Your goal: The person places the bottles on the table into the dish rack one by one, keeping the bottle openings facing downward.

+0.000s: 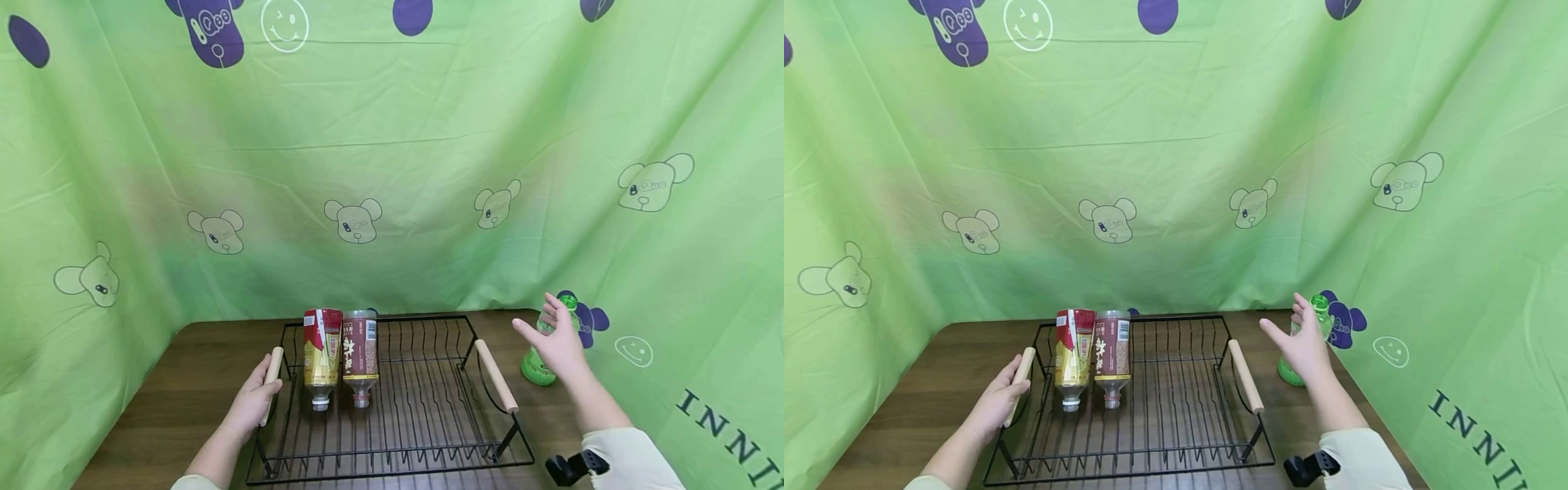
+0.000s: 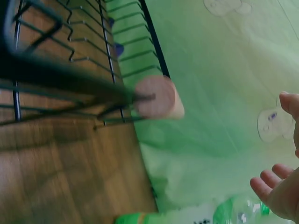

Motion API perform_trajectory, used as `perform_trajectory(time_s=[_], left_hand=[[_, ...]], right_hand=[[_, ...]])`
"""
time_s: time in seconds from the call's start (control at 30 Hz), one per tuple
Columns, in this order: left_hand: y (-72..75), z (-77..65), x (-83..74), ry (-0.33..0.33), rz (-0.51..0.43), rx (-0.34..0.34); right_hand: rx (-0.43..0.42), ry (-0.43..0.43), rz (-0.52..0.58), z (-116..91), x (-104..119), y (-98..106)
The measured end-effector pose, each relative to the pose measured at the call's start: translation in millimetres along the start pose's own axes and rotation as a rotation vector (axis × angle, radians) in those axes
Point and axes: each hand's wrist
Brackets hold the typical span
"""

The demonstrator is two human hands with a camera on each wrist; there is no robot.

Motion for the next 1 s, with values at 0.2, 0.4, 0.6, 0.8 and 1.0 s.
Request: perform_trajectory(time_s=[0.2, 0.4, 0.6, 0.8, 1.0], left_hand=[[0.0, 0.7, 1.0, 0.003, 0.0, 0.005], [0.1, 0.5, 0.9, 0.002, -0.004, 0.01], [-0.4, -0.3, -0.1, 0.004, -0.001, 0.005], [-0.1, 1.5, 5.7, -0.032, -0.016, -0.003], [-0.4, 2.7, 13.2, -0.083, -0.033, -0.003]], right_hand=[[-0.148, -0.041, -0.024, -4.7, -17.3, 14.2], [-0.213, -0.075, -0.093, -9.0, -32.2, 20.1], [-0.234, -0.122, -0.164, -8.6, -51.0, 19.0], [-0.215, -0.227, -0.124, 3.5, -68.4, 17.8], [-0.197, -0.248, -0.086, 13.4, -78.1, 14.3]])
Point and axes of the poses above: each hand's wrist, its own z-axis towards the middle knuckle, its own y-axis out of the back of the hand, x = y × z, and after that the axes turned 5 degrees about y, right-handed
